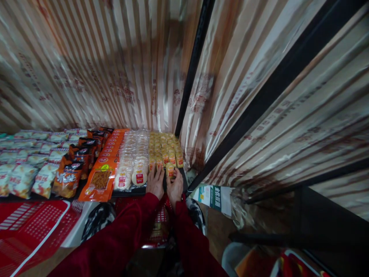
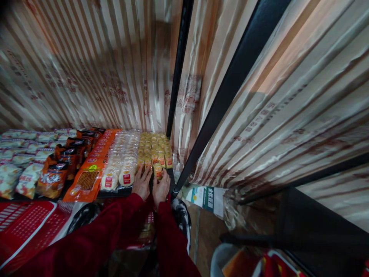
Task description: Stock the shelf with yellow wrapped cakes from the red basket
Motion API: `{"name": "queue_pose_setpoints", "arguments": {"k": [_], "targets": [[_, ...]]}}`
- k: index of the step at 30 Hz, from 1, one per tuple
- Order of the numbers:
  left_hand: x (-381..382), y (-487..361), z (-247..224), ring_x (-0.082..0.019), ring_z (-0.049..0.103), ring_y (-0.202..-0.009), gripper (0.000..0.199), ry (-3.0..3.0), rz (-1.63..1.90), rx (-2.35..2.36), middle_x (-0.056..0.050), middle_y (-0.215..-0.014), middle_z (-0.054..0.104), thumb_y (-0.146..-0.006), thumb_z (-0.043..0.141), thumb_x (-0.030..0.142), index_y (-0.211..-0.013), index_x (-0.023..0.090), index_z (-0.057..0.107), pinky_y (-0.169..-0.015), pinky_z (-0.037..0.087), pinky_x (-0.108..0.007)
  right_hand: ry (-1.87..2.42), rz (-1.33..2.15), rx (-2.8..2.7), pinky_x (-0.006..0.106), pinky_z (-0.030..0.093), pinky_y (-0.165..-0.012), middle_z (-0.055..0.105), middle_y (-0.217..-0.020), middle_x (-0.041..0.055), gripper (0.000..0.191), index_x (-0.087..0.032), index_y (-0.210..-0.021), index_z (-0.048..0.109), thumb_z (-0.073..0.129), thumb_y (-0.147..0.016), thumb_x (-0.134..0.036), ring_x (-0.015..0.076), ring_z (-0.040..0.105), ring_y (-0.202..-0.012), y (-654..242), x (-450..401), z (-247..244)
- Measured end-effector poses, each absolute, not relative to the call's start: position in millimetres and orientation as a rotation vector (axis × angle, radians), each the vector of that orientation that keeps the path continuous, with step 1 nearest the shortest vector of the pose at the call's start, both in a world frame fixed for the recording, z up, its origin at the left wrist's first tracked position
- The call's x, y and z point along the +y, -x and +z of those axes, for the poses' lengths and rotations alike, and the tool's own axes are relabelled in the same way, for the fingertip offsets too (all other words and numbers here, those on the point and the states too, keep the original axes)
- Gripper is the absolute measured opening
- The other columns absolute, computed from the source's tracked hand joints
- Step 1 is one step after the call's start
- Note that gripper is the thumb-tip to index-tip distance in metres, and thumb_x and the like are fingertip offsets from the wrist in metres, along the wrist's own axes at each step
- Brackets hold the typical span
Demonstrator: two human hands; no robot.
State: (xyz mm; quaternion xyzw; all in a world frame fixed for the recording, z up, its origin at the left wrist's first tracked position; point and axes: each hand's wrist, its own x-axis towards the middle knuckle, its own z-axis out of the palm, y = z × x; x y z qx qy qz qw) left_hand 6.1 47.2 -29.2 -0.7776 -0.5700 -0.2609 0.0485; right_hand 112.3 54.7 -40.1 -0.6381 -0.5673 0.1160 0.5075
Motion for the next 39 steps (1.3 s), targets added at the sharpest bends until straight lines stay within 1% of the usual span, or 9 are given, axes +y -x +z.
{"name": "queue_pose_setpoints", "arguments": {"k": [4, 11, 15, 19, 23, 28, 34, 37, 39], "targets": [[49.5, -3.9, -36.8, -0.034, 0.024, -0.136, 0.053, 2.367, -0.730, -1.697, -0.009, -0.144, 0.039, -0.076, 0.045, 0.008, -0.128, 0.010, 0.051, -0.104, 0.035, -0.051, 1.540, 0.305, -1.339, 0.033, 0.051, -0.072, 0.058, -0.110, 0.0146, 0.041, -0.014, -0.119, 0.048, 0.046, -0.080, -0.026, 0.0225, 0.053, -0.099, -108.0, 64.0, -38.9], [52.3, 1.8, -53.7, -0.031, 0.023, -0.137, 0.048, 2.317, -0.778, -1.594, -0.009, -0.140, 0.045, -0.082, 0.045, 0.016, -0.130, 0.013, 0.051, -0.108, 0.028, -0.050, 1.550, 0.281, -1.343, 0.036, 0.048, -0.079, 0.058, -0.105, 0.0132, 0.031, -0.016, -0.108, 0.050, 0.047, -0.079, -0.027, 0.0228, 0.053, -0.096, -103.8, 77.5, -39.8], [52.3, 0.7, -55.3, -0.030, 0.025, -0.137, 0.048, 2.307, -0.786, -1.594, -0.009, -0.140, 0.045, -0.084, 0.044, 0.016, -0.131, 0.012, 0.050, -0.110, 0.025, -0.050, 1.562, 0.321, -1.326, 0.035, 0.049, -0.076, 0.057, -0.106, 0.0137, 0.031, -0.015, -0.107, 0.050, 0.047, -0.079, -0.027, 0.0229, 0.051, -0.096, -103.5, 82.5, -40.1], [52.1, -0.3, -55.3, -0.029, 0.029, -0.135, 0.045, 2.291, -0.785, -1.590, -0.009, -0.140, 0.046, -0.085, 0.042, 0.017, -0.129, 0.011, 0.052, -0.110, 0.025, -0.049, 1.542, 0.333, -1.335, 0.036, 0.049, -0.078, 0.057, -0.105, 0.0126, 0.028, -0.016, -0.104, 0.052, 0.047, -0.079, -0.025, 0.0231, 0.050, -0.098, -102.7, 84.2, -39.2], [51.9, 0.2, -57.1, -0.028, 0.027, -0.136, 0.046, 2.296, -0.760, -1.573, -0.009, -0.140, 0.045, -0.085, 0.041, 0.016, -0.130, 0.012, 0.051, -0.110, 0.024, -0.049, 1.487, 0.380, -1.344, 0.034, 0.051, -0.075, 0.054, -0.106, 0.0121, 0.023, -0.017, -0.099, 0.056, 0.046, -0.080, -0.025, 0.0216, 0.052, -0.097, -102.3, 83.6, -37.4], [50.1, 0.4, -55.3, -0.028, 0.029, -0.135, 0.046, 2.333, -0.696, -1.595, -0.010, -0.141, 0.043, -0.085, 0.039, 0.013, -0.130, 0.011, 0.050, -0.110, 0.025, -0.051, 1.436, 0.446, -1.361, 0.031, 0.053, -0.075, 0.052, -0.107, 0.0113, 0.022, -0.017, -0.098, 0.058, 0.045, -0.081, -0.022, 0.0189, 0.053, -0.098, -103.4, 82.5, -35.9], [49.2, -1.0, -52.7, -0.027, 0.031, -0.135, 0.045, 2.336, -0.683, -1.621, -0.009, -0.142, 0.042, -0.087, 0.039, 0.015, -0.130, 0.011, 0.050, -0.110, 0.026, -0.049, 1.440, 0.416, -1.389, 0.031, 0.053, -0.075, 0.055, -0.107, 0.0106, 0.023, -0.018, -0.099, 0.058, 0.043, -0.081, -0.019, 0.0188, 0.053, -0.097, -104.4, 82.6, -39.5], [49.1, -1.0, -52.1, -0.026, 0.032, -0.134, 0.044, 2.325, -0.677, -1.619, -0.009, -0.141, 0.043, -0.087, 0.037, 0.015, -0.129, 0.011, 0.052, -0.110, 0.026, -0.047, 1.469, 0.370, -1.403, 0.033, 0.051, -0.079, 0.056, -0.107, 0.0101, 0.024, -0.018, -0.101, 0.057, 0.044, -0.081, -0.019, 0.0192, 0.052, -0.099, -104.1, 83.0, -42.7], [48.6, -0.4, -51.4, -0.026, 0.030, -0.135, 0.045, 2.342, -0.664, -1.598, -0.008, -0.141, 0.044, -0.088, 0.037, 0.014, -0.130, 0.012, 0.050, -0.110, 0.025, -0.046, 1.480, 0.328, -1.411, 0.036, 0.049, -0.084, 0.057, -0.109, 0.0098, 0.026, -0.019, -0.103, 0.057, 0.043, -0.082, -0.019, 0.0198, 0.051, -0.102, -103.9, 83.0, -44.9]]}}
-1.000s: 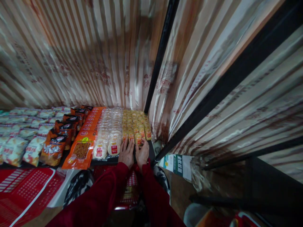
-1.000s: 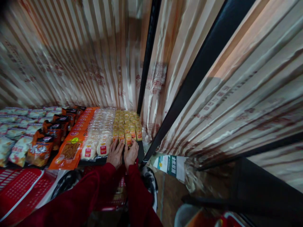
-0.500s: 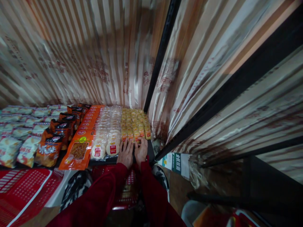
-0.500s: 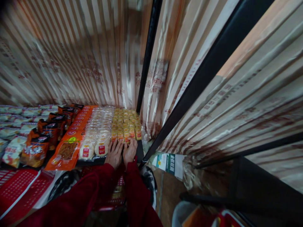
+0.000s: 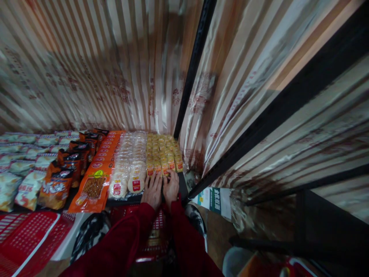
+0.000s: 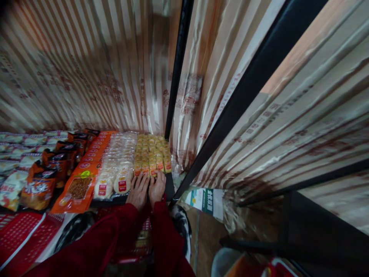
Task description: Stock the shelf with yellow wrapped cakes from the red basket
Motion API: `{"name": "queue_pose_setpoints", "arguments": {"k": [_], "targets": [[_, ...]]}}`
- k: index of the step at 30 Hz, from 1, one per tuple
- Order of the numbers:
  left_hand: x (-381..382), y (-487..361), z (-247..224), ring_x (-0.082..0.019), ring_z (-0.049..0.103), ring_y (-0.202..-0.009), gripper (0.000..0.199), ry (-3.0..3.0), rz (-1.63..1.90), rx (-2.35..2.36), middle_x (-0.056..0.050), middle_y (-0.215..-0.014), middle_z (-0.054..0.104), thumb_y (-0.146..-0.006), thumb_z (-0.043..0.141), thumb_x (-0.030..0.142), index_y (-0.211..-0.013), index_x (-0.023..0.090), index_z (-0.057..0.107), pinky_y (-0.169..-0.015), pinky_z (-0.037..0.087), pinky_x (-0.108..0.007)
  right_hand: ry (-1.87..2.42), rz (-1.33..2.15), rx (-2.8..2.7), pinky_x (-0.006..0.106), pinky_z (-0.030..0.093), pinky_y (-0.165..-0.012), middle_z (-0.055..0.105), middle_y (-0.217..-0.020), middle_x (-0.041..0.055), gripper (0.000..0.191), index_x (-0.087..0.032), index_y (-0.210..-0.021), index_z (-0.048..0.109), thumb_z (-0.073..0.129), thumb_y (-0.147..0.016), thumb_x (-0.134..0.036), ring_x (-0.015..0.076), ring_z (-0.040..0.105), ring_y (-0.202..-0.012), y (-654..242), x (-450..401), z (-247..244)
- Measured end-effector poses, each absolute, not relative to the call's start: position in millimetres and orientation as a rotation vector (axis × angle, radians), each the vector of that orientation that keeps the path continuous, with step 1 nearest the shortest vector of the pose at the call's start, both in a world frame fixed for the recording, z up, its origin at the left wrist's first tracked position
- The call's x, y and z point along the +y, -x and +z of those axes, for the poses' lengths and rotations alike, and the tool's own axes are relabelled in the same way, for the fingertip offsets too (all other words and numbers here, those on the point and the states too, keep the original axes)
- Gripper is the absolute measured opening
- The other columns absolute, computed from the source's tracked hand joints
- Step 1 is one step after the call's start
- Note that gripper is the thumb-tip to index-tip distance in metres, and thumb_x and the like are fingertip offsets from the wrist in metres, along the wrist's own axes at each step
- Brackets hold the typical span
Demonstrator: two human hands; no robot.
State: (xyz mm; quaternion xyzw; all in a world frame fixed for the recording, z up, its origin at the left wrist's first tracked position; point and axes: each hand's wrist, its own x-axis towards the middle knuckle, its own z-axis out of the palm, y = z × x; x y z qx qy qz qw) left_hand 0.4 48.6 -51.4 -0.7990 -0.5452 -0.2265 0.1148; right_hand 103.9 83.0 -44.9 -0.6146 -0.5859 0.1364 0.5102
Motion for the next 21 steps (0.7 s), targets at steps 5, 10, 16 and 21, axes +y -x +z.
{"name": "queue_pose_setpoints", "arguments": {"k": [5, 10, 16, 21], "targets": [[51.3, -2.3, -51.7, -0.028, 0.026, -0.137, 0.048, 2.356, -0.653, -1.533, -0.005, -0.143, 0.042, -0.087, 0.038, 0.015, -0.135, 0.017, 0.046, -0.110, 0.022, -0.050, 1.488, 0.262, -1.407, 0.038, 0.045, -0.090, 0.053, -0.112, 0.0114, 0.029, -0.018, -0.102, 0.062, 0.042, -0.082, -0.016, 0.0205, 0.048, -0.108, -104.2, 82.3, -48.1], [62.6, -9.6, -56.0, -0.025, 0.028, -0.136, 0.045, 2.361, -0.678, -1.526, -0.005, -0.141, 0.044, -0.089, 0.042, 0.023, -0.134, 0.019, 0.047, -0.110, 0.024, -0.047, 1.488, 0.272, -1.385, 0.036, 0.045, -0.090, 0.056, -0.103, 0.0097, 0.033, -0.018, -0.099, 0.066, 0.038, -0.082, -0.015, 0.0191, 0.052, -0.101, -107.5, 82.2, -46.6], [69.5, -11.2, -57.7, -0.026, 0.030, -0.135, 0.044, 2.393, -0.633, -1.509, -0.004, -0.141, 0.044, -0.090, 0.042, 0.025, -0.133, 0.019, 0.049, -0.109, 0.027, -0.045, 1.439, 0.319, -1.385, 0.035, 0.046, -0.091, 0.061, -0.103, 0.0106, 0.037, -0.016, -0.097, 0.065, 0.033, -0.080, -0.011, 0.0180, 0.055, -0.099, -109.8, 81.4, -43.5], [69.4, -11.8, -55.8, -0.026, 0.029, -0.135, 0.041, 2.390, -0.609, -1.499, -0.004, -0.141, 0.044, -0.091, 0.040, 0.026, -0.131, 0.020, 0.051, -0.110, 0.024, -0.047, 1.480, 0.261, -1.323, 0.038, 0.044, -0.094, 0.058, -0.114, 0.0123, 0.043, -0.015, -0.107, 0.060, 0.032, -0.075, -0.009, 0.0191, 0.051, -0.110, -107.1, 80.9, -43.3]]}}
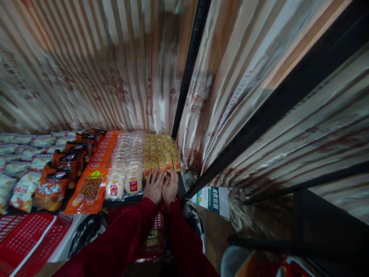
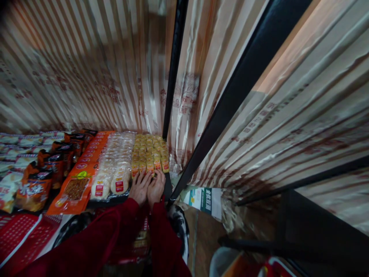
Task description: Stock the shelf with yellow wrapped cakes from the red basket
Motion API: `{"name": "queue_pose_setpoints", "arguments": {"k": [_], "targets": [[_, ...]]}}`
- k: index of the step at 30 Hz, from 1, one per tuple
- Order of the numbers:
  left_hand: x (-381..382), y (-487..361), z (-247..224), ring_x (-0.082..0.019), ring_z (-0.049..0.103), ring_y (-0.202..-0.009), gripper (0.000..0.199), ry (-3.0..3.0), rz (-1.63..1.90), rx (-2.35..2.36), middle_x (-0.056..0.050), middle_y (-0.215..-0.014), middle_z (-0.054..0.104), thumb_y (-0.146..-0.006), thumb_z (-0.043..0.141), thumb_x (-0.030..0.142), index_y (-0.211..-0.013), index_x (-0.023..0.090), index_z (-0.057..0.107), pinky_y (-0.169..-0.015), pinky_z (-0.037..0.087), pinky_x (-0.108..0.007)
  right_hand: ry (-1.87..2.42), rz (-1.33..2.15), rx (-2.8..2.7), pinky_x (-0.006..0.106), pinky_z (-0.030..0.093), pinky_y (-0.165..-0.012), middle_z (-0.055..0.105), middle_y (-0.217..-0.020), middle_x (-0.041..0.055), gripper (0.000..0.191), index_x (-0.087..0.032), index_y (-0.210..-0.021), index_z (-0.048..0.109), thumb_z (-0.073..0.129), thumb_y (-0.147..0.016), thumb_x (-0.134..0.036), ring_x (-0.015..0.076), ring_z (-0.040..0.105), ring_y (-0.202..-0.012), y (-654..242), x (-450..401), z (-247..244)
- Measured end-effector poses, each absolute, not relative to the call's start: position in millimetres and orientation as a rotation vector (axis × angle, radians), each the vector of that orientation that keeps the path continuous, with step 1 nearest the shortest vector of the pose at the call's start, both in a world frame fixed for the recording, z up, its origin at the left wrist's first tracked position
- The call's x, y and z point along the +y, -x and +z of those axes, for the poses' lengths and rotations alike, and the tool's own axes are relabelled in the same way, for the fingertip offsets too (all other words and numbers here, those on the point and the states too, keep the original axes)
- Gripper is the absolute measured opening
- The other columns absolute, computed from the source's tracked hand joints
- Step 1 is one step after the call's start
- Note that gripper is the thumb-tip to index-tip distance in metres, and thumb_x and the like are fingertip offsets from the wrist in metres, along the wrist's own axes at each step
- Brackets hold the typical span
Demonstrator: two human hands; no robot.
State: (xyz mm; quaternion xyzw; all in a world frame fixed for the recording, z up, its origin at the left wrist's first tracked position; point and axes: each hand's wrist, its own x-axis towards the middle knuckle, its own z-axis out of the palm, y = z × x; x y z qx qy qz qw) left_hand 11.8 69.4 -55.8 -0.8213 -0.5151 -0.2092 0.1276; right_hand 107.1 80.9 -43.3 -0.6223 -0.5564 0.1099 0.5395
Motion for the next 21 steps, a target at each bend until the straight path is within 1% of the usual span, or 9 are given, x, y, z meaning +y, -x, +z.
{"name": "queue_pose_setpoints", "arguments": {"k": [4, 8, 12, 17, 21], "targets": [[70.6, -11.5, -54.6, -0.026, 0.029, -0.136, 0.041, 2.374, -0.609, -1.456, -0.003, -0.140, 0.045, -0.092, 0.038, 0.028, -0.129, 0.018, 0.052, -0.111, 0.022, -0.048, 1.522, 0.218, -1.354, 0.042, 0.038, -0.101, 0.054, -0.124, 0.0144, 0.048, -0.011, -0.118, 0.056, 0.032, -0.075, -0.009, 0.0205, 0.045, -0.119, -106.1, 83.5, -48.9], [72.1, -9.8, -52.8, -0.027, 0.029, -0.135, 0.041, 2.397, -0.586, -1.430, -0.005, -0.140, 0.046, -0.091, 0.038, 0.026, -0.129, 0.017, 0.053, -0.111, 0.020, -0.049, 1.548, 0.223, -1.392, 0.042, 0.038, -0.100, 0.054, -0.126, 0.0156, 0.050, -0.010, -0.121, 0.055, 0.031, -0.077, -0.009, 0.0212, 0.045, -0.120, -106.5, 86.4, -53.0], [72.8, -8.8, -50.3, -0.026, 0.028, -0.136, 0.042, 2.418, -0.545, -1.458, -0.006, -0.141, 0.045, -0.091, 0.038, 0.025, -0.130, 0.017, 0.052, -0.111, 0.021, -0.048, 1.567, 0.219, -1.405, 0.044, 0.038, -0.099, 0.054, -0.125, 0.0170, 0.049, -0.010, -0.120, 0.056, 0.032, -0.077, -0.009, 0.0226, 0.046, -0.119, -106.5, 87.4, -52.2], [72.3, -8.0, -48.9, -0.027, 0.028, -0.136, 0.042, 2.431, -0.566, -1.454, -0.006, -0.142, 0.043, -0.092, 0.036, 0.026, -0.131, 0.017, 0.050, -0.110, 0.023, -0.050, 1.569, 0.211, -1.373, 0.041, 0.038, -0.098, 0.053, -0.124, 0.0154, 0.043, -0.012, -0.116, 0.058, 0.033, -0.081, -0.013, 0.0221, 0.045, -0.118, -105.4, 86.4, -49.9], [71.2, -7.8, -48.5, -0.027, 0.027, -0.137, 0.042, 2.425, -0.615, -1.431, -0.005, -0.142, 0.042, -0.093, 0.035, 0.027, -0.131, 0.016, 0.050, -0.110, 0.023, -0.049, 1.552, 0.188, -1.375, 0.042, 0.038, -0.099, 0.053, -0.121, 0.0153, 0.045, -0.013, -0.117, 0.058, 0.033, -0.080, -0.011, 0.0221, 0.045, -0.116, -105.2, 84.4, -48.6]]}}
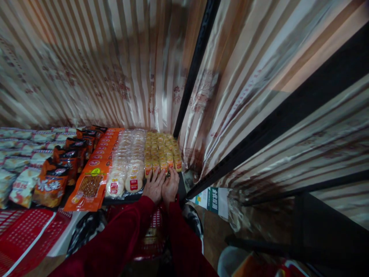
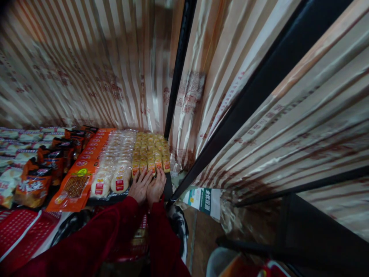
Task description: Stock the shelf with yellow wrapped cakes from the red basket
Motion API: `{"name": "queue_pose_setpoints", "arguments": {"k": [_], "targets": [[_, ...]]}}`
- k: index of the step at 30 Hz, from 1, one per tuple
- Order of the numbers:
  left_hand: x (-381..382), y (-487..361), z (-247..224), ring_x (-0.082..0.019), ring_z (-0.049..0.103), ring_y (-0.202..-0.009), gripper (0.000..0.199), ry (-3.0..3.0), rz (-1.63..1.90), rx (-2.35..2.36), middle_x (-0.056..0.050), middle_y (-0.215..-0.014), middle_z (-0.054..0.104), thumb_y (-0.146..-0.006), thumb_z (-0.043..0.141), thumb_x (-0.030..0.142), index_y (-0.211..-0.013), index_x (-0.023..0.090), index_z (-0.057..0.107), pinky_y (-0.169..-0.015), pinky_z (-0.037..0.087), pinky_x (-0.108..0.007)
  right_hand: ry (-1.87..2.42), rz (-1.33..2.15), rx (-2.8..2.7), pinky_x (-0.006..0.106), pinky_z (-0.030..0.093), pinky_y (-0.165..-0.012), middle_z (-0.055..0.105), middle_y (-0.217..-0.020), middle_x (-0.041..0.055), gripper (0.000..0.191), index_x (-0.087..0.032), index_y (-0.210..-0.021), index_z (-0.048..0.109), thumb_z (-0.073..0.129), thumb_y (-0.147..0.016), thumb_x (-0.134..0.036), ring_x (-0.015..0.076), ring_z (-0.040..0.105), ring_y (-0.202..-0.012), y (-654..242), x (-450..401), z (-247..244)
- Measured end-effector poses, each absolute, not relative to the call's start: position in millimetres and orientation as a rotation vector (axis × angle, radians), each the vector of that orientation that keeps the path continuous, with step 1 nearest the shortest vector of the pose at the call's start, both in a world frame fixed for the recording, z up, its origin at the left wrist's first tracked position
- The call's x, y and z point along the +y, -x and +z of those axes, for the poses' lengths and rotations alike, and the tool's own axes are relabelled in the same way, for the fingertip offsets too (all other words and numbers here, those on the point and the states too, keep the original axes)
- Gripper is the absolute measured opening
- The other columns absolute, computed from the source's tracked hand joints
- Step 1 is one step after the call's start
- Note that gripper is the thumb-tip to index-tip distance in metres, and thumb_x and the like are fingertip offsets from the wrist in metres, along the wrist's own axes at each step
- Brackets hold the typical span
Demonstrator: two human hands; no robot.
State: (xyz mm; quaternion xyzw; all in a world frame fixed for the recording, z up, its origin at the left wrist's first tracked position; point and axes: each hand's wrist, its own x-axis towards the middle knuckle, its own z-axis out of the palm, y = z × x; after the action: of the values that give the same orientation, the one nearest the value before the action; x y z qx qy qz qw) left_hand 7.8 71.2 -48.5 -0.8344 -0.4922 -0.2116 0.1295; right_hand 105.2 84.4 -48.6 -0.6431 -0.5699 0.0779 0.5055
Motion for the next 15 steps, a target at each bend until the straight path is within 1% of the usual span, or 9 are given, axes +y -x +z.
{"name": "queue_pose_setpoints", "arguments": {"k": [5, 8, 11, 15], "targets": [[71.0, -8.7, -47.2, -0.027, 0.025, -0.137, 0.042, 2.424, -0.605, -1.435, -0.006, -0.142, 0.043, -0.093, 0.037, 0.028, -0.131, 0.015, 0.050, -0.110, 0.022, -0.049, 1.536, 0.193, -1.394, 0.040, 0.041, -0.095, 0.054, -0.112, 0.0142, 0.044, -0.015, -0.113, 0.062, 0.033, -0.080, -0.011, 0.0217, 0.048, -0.108, -106.0, 84.6, -49.6], [71.1, -9.1, -47.1, -0.026, 0.025, -0.137, 0.042, 2.430, -0.581, -1.448, -0.007, -0.143, 0.041, -0.092, 0.038, 0.026, -0.131, 0.016, 0.050, -0.110, 0.023, -0.048, 1.537, 0.200, -1.396, 0.040, 0.041, -0.095, 0.054, -0.109, 0.0139, 0.044, -0.015, -0.115, 0.061, 0.033, -0.081, -0.011, 0.0214, 0.049, -0.105, -106.0, 84.4, -49.5], [70.7, -9.0, -47.9, -0.025, 0.025, -0.138, 0.042, 2.433, -0.582, -1.439, -0.007, -0.143, 0.041, -0.092, 0.038, 0.025, -0.131, 0.015, 0.049, -0.110, 0.024, -0.047, 1.509, 0.214, -1.377, 0.040, 0.041, -0.097, 0.053, -0.112, 0.0142, 0.046, -0.014, -0.119, 0.059, 0.033, -0.080, -0.010, 0.0211, 0.048, -0.108, -105.6, 82.0, -47.5], [70.7, -8.6, -49.0, -0.024, 0.027, -0.137, 0.042, 2.448, -0.577, -1.410, -0.006, -0.143, 0.041, -0.093, 0.036, 0.026, -0.131, 0.015, 0.049, -0.111, 0.023, -0.046, 1.469, 0.237, -1.358, 0.040, 0.040, -0.100, 0.052, -0.117, 0.0132, 0.046, -0.014, -0.117, 0.059, 0.033, -0.079, -0.009, 0.0202, 0.048, -0.113, -105.8, 79.5, -45.3]]}}
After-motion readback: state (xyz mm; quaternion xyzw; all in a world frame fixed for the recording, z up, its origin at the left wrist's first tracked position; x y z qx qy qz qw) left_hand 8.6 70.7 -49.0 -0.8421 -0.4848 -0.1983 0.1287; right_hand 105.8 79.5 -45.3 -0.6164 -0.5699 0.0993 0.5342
